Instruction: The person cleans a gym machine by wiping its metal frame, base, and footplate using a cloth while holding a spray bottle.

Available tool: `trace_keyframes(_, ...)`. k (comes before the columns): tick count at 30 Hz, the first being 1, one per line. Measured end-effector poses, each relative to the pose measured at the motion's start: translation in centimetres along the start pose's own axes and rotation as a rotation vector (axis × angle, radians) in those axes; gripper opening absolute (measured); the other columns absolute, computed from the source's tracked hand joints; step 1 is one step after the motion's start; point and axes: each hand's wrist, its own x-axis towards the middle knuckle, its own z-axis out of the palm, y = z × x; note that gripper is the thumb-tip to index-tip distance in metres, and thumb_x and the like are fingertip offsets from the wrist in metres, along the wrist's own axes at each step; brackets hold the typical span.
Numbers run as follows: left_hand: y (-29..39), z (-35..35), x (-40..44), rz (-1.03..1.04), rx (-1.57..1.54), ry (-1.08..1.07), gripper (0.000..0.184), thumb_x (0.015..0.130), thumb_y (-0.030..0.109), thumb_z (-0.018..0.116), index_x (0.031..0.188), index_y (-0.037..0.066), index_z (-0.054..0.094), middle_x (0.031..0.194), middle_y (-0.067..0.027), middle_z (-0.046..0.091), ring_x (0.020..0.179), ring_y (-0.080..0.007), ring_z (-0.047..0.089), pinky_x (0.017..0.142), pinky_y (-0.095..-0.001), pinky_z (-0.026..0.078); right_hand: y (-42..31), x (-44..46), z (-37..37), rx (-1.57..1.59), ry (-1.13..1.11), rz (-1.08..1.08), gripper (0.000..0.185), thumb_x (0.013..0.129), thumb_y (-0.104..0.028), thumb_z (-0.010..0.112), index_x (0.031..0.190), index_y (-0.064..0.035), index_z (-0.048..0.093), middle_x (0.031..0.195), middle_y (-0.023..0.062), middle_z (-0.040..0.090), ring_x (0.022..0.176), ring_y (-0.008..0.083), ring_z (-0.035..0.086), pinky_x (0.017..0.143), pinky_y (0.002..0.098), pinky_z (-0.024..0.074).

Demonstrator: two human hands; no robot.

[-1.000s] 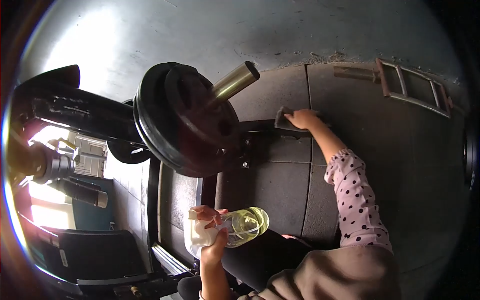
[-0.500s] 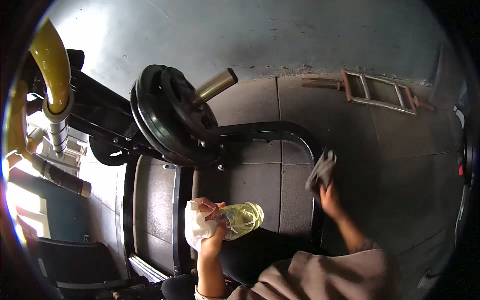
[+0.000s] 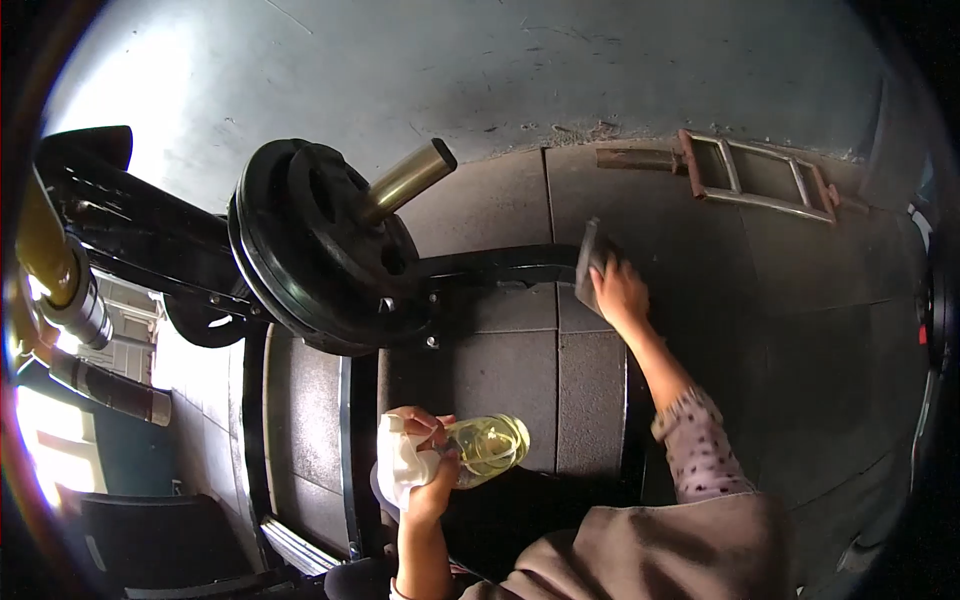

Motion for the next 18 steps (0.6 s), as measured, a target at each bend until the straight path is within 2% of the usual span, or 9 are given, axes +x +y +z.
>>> trace_keyframes(2, -1.2, -1.1, 0.0, 0.04, 0.001, -0.102, 0.046, 0.066, -0.013, 0.055, 0.107, 0.005, 0.044, 0.101, -0.0073, 0.044, 0.084, -0.0145, 0.048, 0.097, -0.0495, 0.046, -2.6, 5.1, 1.0, 0.014, -0.15, -0.139, 0.05, 0.096, -0.047, 0.044, 0.114, -0.0025, 0.06, 0.106, 0.0207, 0.064, 0.094, 0.0375, 0.065, 0.078, 0.0487, 0.0522)
trace_keyframes(4, -1.1, -0.5, -0.1, -0.009, -0.012, -0.048, 0.046, 0.066, -0.013, 0.056, 0.107, 0.006, 0.043, 0.101, -0.0072, 0.044, 0.084, -0.0147, 0.048, 0.098, -0.0501, 0.045, -5.3, 9.1, 3.7, 0.048, -0.32, -0.347, 0.056, 0.098, -0.048, 0.037, 0.105, -0.0012, 0.066, 0.101, 0.0196, 0.068, 0.093, 0.0376, 0.066, 0.082, 0.0495, 0.0514)
trace_keyframes(6, -1.5, -0.8, 0.0, -0.011, 0.013, -0.063, 0.046, 0.067, -0.012, 0.056, 0.107, 0.006, 0.043, 0.101, -0.0071, 0.044, 0.085, -0.0149, 0.048, 0.098, -0.0502, 0.045, -9.8, 10.9, 4.9, 0.045, -0.462, -0.481, 0.057, 0.098, -0.047, 0.037, 0.105, 0.0002, 0.066, 0.109, 0.0193, 0.067, 0.099, 0.0383, 0.065, 0.086, 0.0498, 0.0503)
trace_keyframes(8, -1.1, -0.3, 0.0, -0.041, 0.011, -0.006, 0.044, 0.067, -0.012, 0.057, 0.105, 0.004, 0.045, 0.101, -0.0077, 0.044, 0.083, -0.0148, 0.049, 0.097, -0.0499, 0.046, -13.0, 11.5, 6.0, 0.123, -0.529, -0.478, 0.061, 0.096, -0.053, 0.036, 0.118, -0.0018, 0.062, 0.115, 0.0204, 0.064, 0.108, 0.0393, 0.06, 0.093, 0.0493, 0.0458)
trace_keyframes(11, -0.5, -0.5, 0.0, -0.02, 0.065, 0.0, 0.042, 0.064, -0.011, 0.059, 0.102, 0.002, 0.047, 0.101, -0.0093, 0.045, 0.081, -0.0153, 0.051, 0.094, -0.0493, 0.049, -13.6, 14.3, 8.4, 0.126, -0.778, -0.365, 0.066, 0.097, -0.055, 0.033, 0.123, -0.0019, 0.061, 0.13, 0.0203, 0.057, 0.121, 0.0388, 0.053, 0.103, 0.0479, 0.0395)
trace_keyframes(12, -0.3, -0.9, 0.2, 0.001, 0.076, -0.018, 0.042, 0.063, -0.011, 0.059, 0.102, 0.002, 0.048, 0.101, -0.0095, 0.045, 0.081, -0.0155, 0.051, 0.093, -0.049, 0.049, -13.0, 15.1, 8.4, 0.137, -0.87, -0.271, 0.069, 0.096, -0.058, 0.031, 0.133, -0.0031, 0.053, 0.14, 0.0201, 0.047, 0.131, 0.0371, 0.044, 0.109, 0.0463, 0.0326)
trace_keyframes(13, 0.0, -1.2, 0.2, 0.021, 0.085, -0.032, 0.043, 0.061, -0.011, 0.059, 0.101, 0.001, 0.048, 0.1, -0.0097, 0.045, 0.081, -0.0157, 0.051, 0.092, -0.0487, 0.05, -12.0, 15.7, 9.4, 0.169, -0.912, -0.173, 0.067, 0.097, -0.056, 0.031, 0.136, -0.0049, 0.05, 0.146, 0.0173, 0.041, 0.135, 0.0345, 0.04, 0.111, 0.0449, 0.0308)
trace_keyframes(15, 0.5, -1.8, 0.4, 0.072, 0.076, -0.017, 0.044, 0.058, -0.01, 0.058, 0.099, 0.0, 0.05, 0.099, -0.0104, 0.046, 0.081, -0.0168, 0.052, 0.087, -0.0471, 0.052, -10.4, 15.8, 7.8, 0.151, -0.947, -0.159, 0.065, 0.096, -0.056, 0.034, 0.136, -0.0071, 0.05, 0.149, 0.0147, 0.039, 0.137, 0.0329, 0.037, 0.111, 0.0442, 0.0301)
trace_keyframes(18, 0.7, -4.0, 0.2, 0.107, 0.124, 0.021, 0.043, 0.058, -0.01, 0.058, 0.099, 0.0, 0.049, 0.099, -0.0109, 0.046, 0.081, -0.0171, 0.051, 0.089, -0.0475, 0.051, -6.8, 16.7, 9.0, 0.271, -1.052, -0.024, 0.06, 0.096, -0.051, 0.037, 0.136, -0.0083, 0.051, 0.147, 0.0134, 0.042, 0.135, 0.0314, 0.041, 0.111, 0.0418, 0.0308)
